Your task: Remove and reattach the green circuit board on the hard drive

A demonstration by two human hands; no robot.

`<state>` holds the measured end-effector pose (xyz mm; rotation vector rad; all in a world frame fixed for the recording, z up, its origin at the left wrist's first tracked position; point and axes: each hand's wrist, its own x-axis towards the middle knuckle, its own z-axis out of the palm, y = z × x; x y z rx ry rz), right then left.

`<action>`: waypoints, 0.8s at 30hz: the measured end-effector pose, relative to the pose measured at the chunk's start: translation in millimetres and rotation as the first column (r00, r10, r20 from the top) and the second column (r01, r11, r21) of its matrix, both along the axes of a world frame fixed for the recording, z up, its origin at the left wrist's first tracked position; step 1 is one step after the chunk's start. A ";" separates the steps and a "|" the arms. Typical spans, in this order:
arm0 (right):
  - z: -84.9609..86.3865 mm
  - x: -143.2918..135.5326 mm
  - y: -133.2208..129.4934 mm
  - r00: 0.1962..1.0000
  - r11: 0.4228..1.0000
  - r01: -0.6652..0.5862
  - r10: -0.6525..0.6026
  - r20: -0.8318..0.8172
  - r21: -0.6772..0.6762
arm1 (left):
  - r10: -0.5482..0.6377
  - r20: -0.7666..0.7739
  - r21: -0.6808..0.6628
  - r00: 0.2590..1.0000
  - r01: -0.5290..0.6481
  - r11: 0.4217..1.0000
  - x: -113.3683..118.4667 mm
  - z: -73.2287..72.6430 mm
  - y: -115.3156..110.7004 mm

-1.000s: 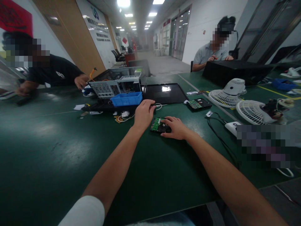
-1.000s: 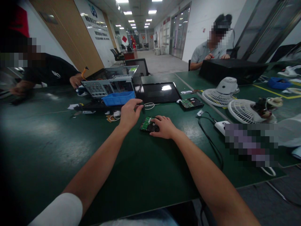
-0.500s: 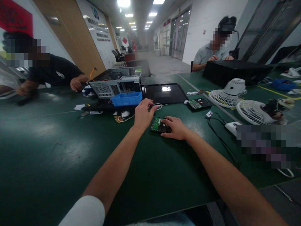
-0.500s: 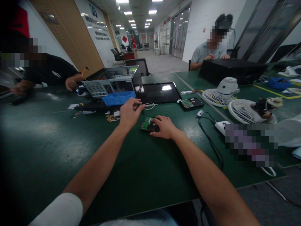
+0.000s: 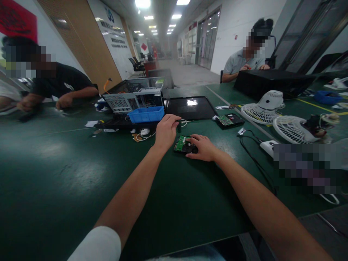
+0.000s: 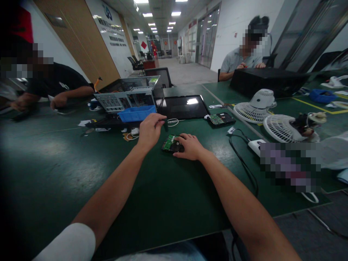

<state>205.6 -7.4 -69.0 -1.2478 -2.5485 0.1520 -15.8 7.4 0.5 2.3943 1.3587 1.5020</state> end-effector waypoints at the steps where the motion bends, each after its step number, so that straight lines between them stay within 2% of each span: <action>1: 0.1 0.1 0.0 1.000 1.000 0.000 0.000 0.000 0.001 | -0.012 0.003 -0.001 1.000 0.012 1.000 0.3 -0.5 0.5; 16: 0.6 -0.4 -0.2 1.000 1.000 0.005 -0.005 0.009 -0.014 | -0.042 0.158 -0.078 0.986 0.055 0.995 5.6 -5.0 0.9; 24: 0.7 0.6 0.2 1.000 1.000 0.002 -0.002 0.004 -0.013 | -0.037 0.127 -0.063 0.991 0.045 0.997 4.8 -2.6 1.3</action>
